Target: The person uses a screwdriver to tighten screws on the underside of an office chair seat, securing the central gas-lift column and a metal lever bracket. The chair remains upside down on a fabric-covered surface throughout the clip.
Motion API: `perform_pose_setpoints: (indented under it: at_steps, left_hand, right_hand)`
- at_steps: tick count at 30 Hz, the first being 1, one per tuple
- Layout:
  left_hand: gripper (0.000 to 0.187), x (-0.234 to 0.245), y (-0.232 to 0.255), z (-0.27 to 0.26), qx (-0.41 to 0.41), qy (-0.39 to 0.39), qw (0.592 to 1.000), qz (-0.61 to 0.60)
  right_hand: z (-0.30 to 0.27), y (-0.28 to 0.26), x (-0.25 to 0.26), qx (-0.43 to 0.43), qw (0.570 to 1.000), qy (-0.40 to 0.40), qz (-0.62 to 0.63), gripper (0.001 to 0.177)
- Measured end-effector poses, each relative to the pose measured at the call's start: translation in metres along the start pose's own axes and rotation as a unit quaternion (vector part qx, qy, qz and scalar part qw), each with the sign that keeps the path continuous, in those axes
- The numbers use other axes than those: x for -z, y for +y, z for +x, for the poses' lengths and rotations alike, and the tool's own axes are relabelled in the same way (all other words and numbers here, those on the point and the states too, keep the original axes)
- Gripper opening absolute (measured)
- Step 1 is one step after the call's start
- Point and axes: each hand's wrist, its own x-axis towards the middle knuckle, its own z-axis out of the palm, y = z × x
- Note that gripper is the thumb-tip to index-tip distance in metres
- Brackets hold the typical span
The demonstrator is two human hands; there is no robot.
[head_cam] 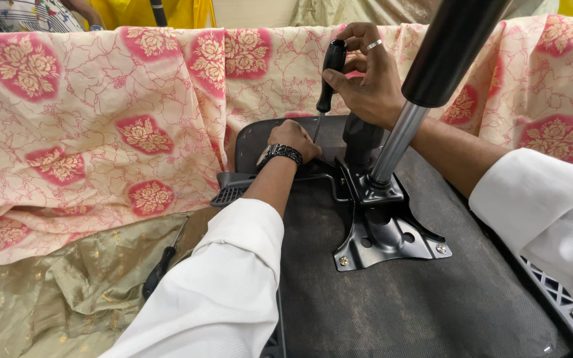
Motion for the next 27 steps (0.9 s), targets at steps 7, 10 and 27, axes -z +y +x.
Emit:
perform_pose_setpoints:
  at_steps: [7, 10, 27]
  left_hand:
    - [0.025, 0.003, 0.001, -0.002, 0.013, -0.007, 1.000, 0.002]
    - [0.028, 0.003, 0.001, -0.001, 0.003, -0.008, 1.000, 0.022]
    - [0.042, 0.012, 0.007, -0.010, 0.015, -0.034, 0.999, 0.034]
  right_hand:
    - [-0.002, -0.005, 0.003, 0.026, 0.999, -0.034, 0.017, 0.056]
    - [-0.002, -0.006, 0.002, 0.045, 0.999, -0.028, 0.008, 0.053]
    - [-0.006, -0.005, 0.000, 0.094, 0.994, -0.015, -0.043, 0.051]
